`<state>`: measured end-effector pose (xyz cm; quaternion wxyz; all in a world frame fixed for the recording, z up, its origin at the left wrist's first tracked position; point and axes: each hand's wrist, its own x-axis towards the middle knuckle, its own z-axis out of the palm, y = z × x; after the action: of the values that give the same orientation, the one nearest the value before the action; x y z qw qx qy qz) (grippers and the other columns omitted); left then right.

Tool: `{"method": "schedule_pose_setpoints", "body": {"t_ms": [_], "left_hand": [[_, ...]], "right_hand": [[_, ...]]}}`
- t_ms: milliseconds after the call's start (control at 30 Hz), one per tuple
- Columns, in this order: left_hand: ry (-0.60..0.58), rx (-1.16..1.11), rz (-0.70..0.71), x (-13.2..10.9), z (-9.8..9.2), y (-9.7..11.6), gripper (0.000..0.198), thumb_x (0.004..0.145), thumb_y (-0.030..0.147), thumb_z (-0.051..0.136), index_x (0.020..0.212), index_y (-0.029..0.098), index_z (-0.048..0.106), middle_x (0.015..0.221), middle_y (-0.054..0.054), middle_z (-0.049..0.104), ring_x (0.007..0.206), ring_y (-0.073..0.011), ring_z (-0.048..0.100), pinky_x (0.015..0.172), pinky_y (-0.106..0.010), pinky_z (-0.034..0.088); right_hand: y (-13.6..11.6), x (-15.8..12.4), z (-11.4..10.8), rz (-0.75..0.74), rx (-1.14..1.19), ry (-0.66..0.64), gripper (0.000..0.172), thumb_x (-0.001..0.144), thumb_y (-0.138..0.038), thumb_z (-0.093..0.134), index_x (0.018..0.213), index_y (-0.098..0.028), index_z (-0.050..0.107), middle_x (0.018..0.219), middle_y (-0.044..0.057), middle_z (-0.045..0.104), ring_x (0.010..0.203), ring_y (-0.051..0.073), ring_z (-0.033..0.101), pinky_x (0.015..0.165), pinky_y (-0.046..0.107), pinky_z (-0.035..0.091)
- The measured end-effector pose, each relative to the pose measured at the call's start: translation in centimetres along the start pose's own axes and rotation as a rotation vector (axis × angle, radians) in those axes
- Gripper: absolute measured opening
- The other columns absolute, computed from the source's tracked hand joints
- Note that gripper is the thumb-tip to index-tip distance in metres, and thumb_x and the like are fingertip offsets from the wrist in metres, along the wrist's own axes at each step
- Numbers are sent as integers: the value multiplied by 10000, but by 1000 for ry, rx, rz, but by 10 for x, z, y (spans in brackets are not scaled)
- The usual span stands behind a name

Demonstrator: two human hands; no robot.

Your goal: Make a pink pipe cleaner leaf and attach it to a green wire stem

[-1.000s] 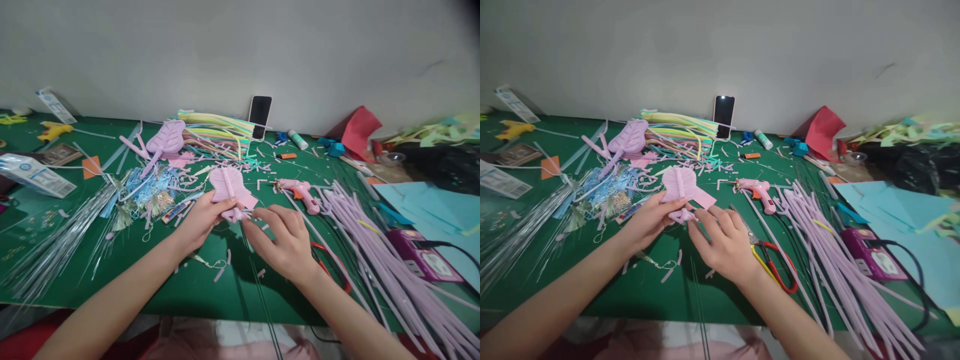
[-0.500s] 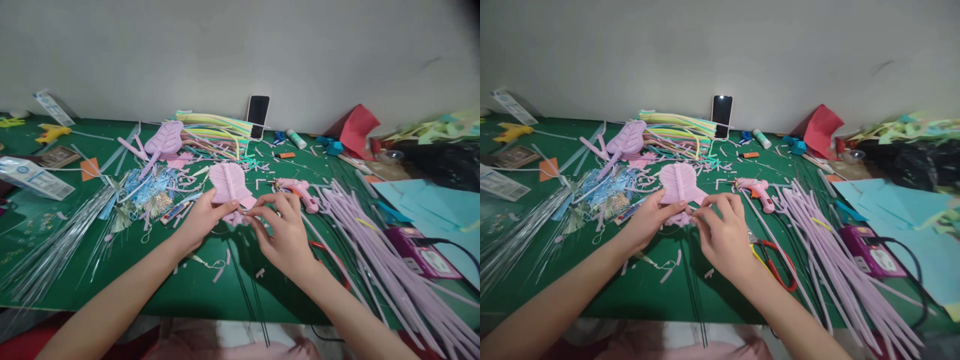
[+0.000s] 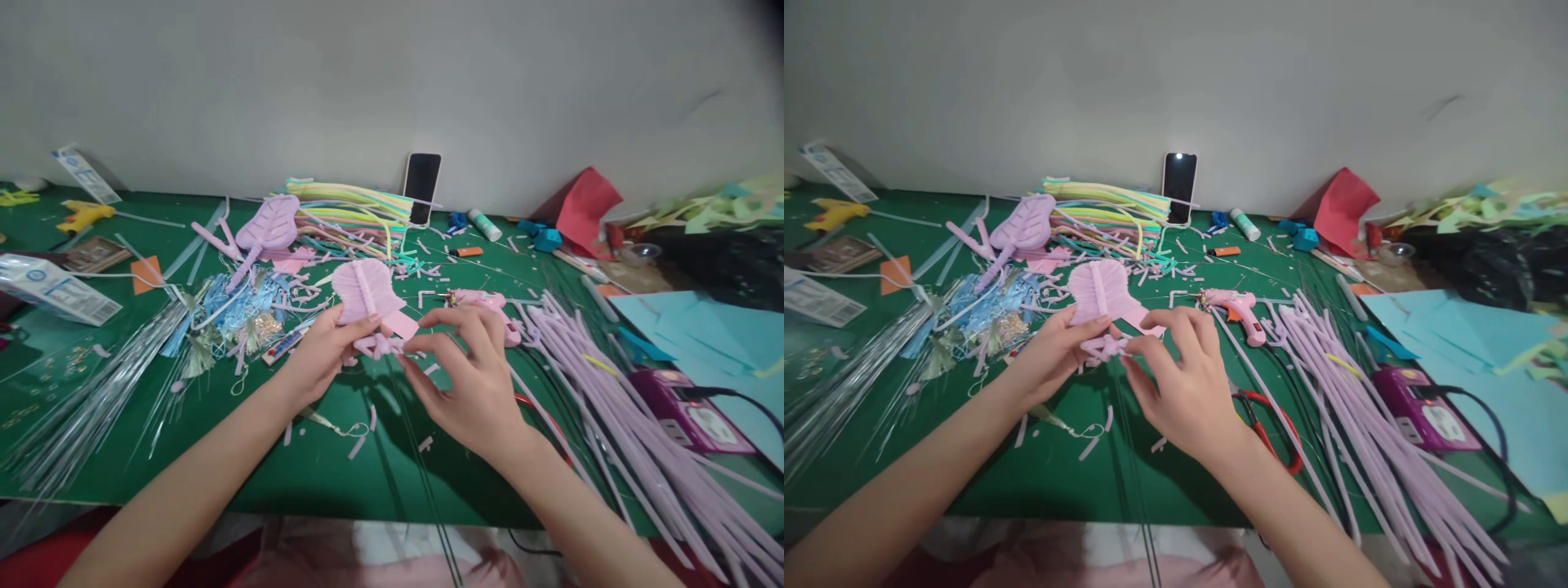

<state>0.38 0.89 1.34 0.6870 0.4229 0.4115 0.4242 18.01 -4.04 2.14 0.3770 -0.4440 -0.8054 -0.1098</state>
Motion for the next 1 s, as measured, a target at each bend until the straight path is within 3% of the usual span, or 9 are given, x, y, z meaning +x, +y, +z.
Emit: {"method": "schedule_pose_setpoints", "body": {"t_ms": [67,133,200,300,433,533,833,900,1000], "left_hand": [[19,-30,-20,1,0,0,172,753,313,743,794,154,692,708,4,672,545,-82,557,462,-189,378],[42,-73,-15,2,-1,-1,179,748,318,746,768,146,700,696,6,658,517,-71,533,437,-188,363],[46,-133,0,3,-1,-3,174,742,310,754,764,143,707,699,9,654,534,-69,542,468,-182,398],[26,-196,-8,4,0,-5,156,735,285,766,775,145,710,715,12,658,580,-72,572,533,-174,452],[31,-218,-34,3,3,-7,149,732,258,772,814,156,700,776,8,681,637,-82,608,586,-174,491],[44,-200,-53,2,4,-8,162,732,257,774,834,163,690,774,16,679,648,-83,613,587,-173,494],[91,-131,19,1,9,-8,208,705,295,788,787,161,653,686,28,657,600,-91,588,554,-192,463],[133,-73,81,-1,10,-7,247,685,302,804,824,171,649,701,25,677,649,-117,621,621,-218,493],[162,22,157,-3,11,-6,282,681,323,806,864,176,649,774,3,717,739,-164,659,714,-270,514]], "right_hand": [[-3,-8,0,-10,-17,25,55,819,-146,661,819,-199,649,990,100,626,955,253,525,847,433,446],[-7,-16,3,112,40,44,53,827,-164,655,818,-209,683,961,96,617,903,236,534,781,401,460],[-11,-21,7,386,259,13,80,843,-222,645,862,-224,722,926,81,608,822,205,549,685,353,465],[-15,-20,15,825,784,-97,150,816,-331,677,913,-242,748,869,47,658,697,155,550,598,301,438],[-15,-12,25,1173,1240,-62,204,693,-390,787,822,-233,763,793,7,698,621,107,503,552,249,371],[-13,-10,28,1240,1328,-16,223,663,-372,812,838,-241,766,819,-7,702,624,90,485,539,231,338],[-11,-14,32,1082,1183,-32,230,722,-412,762,753,-194,697,657,-37,590,562,81,411,550,238,343],[-12,-13,31,1139,1210,-55,285,707,-445,767,690,-180,665,601,-48,529,527,70,357,502,229,299],[-15,-9,27,1355,1386,-151,387,629,-458,815,565,-172,563,524,-71,415,483,57,294,438,222,222]]}}
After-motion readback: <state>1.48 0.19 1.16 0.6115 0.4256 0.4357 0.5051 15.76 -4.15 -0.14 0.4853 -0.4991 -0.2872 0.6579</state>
